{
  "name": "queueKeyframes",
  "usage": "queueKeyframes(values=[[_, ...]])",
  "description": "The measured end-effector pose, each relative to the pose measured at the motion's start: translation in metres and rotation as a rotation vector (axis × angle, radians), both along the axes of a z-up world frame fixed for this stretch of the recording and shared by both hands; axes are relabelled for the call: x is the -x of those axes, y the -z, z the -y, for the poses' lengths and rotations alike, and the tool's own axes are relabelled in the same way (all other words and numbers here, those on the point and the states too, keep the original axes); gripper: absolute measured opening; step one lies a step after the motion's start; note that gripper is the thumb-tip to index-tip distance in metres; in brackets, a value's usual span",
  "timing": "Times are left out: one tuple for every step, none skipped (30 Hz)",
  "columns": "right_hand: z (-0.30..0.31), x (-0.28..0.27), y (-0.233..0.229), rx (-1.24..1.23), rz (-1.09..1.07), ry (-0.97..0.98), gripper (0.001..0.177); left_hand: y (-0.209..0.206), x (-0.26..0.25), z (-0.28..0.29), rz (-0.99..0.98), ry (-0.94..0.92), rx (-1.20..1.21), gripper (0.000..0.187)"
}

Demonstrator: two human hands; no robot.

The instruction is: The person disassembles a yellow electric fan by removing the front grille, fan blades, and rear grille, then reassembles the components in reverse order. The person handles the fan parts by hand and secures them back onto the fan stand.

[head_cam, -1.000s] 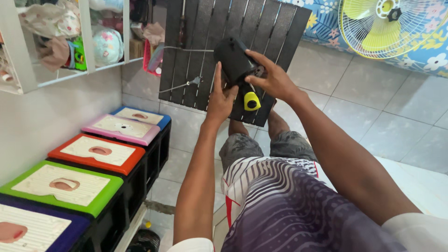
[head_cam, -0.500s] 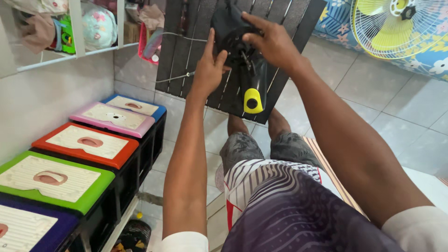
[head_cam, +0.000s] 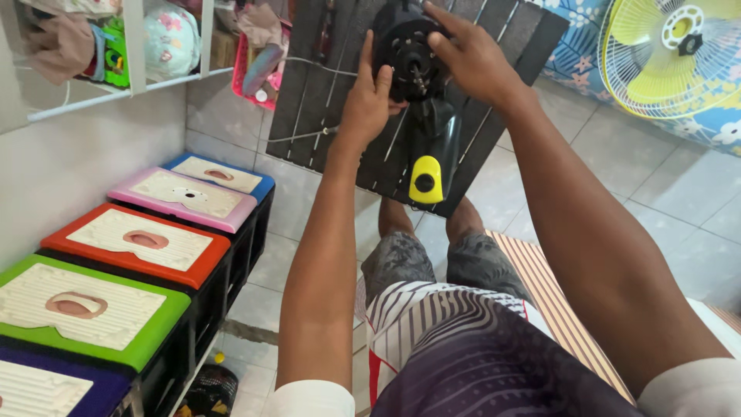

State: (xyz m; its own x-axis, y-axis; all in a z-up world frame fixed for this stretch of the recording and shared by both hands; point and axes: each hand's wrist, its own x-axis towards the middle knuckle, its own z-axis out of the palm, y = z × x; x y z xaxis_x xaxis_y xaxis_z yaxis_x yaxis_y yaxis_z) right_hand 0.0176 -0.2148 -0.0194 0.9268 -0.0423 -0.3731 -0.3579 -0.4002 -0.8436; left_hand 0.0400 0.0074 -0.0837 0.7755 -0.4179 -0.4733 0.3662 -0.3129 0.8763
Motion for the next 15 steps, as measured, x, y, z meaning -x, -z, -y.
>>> queueKeyframes(values=[[-0.001, -0.001, 0.000, -0.025, -0.023, 0.008, 0.050, -0.002, -0.003, 0.000, -0.034, -0.007, 0.025, 0.065], [-0.002, 0.000, -0.001, -0.051, -0.048, 0.016, 0.051, -0.004, -0.005, -0.001, -0.071, -0.014, 0.050, 0.065], [-0.003, 0.001, 0.000, -0.076, -0.074, 0.023, 0.052, -0.006, -0.007, -0.003, -0.088, -0.015, 0.049, 0.066], [-0.005, 0.002, 0.001, -0.091, -0.084, 0.027, 0.053, -0.007, -0.010, -0.004, -0.105, -0.015, 0.049, 0.067], [-0.006, 0.003, 0.003, -0.105, -0.094, 0.030, 0.054, -0.007, -0.013, -0.005, -0.122, -0.014, 0.050, 0.068], [-0.008, 0.003, 0.004, -0.121, -0.105, 0.033, 0.054, -0.007, -0.014, -0.006, -0.128, -0.010, 0.060, 0.067], [-0.008, 0.003, 0.006, -0.106, -0.086, 0.029, 0.054, -0.006, -0.016, -0.007, -0.135, -0.006, 0.070, 0.067], [-0.009, 0.003, 0.008, -0.093, -0.069, 0.024, 0.053, -0.005, -0.016, -0.009, -0.144, -0.002, 0.078, 0.067], [-0.011, 0.003, 0.009, -0.081, -0.052, 0.019, 0.053, -0.003, -0.017, -0.011, -0.164, 0.003, 0.082, 0.068], [-0.011, 0.003, 0.010, -0.084, -0.058, 0.020, 0.053, -0.001, -0.018, -0.012, -0.185, 0.011, 0.089, 0.068], [-0.011, 0.002, 0.011, -0.087, -0.064, 0.022, 0.054, 0.000, -0.018, -0.012, -0.207, 0.018, 0.095, 0.069], [-0.011, 0.001, 0.011, -0.089, -0.067, 0.023, 0.054, 0.002, -0.019, -0.013, -0.218, 0.021, 0.080, 0.069], [-0.011, 0.000, 0.011, -0.080, -0.055, 0.010, 0.059, 0.003, -0.020, -0.013, -0.229, 0.024, 0.066, 0.069], [-0.011, -0.001, 0.010, -0.072, -0.042, -0.005, 0.064, 0.004, -0.021, -0.013, -0.238, 0.026, 0.051, 0.069], [-0.012, -0.002, 0.009, -0.064, -0.028, -0.020, 0.069, 0.004, -0.022, -0.013, -0.254, 0.021, 0.072, 0.072]])
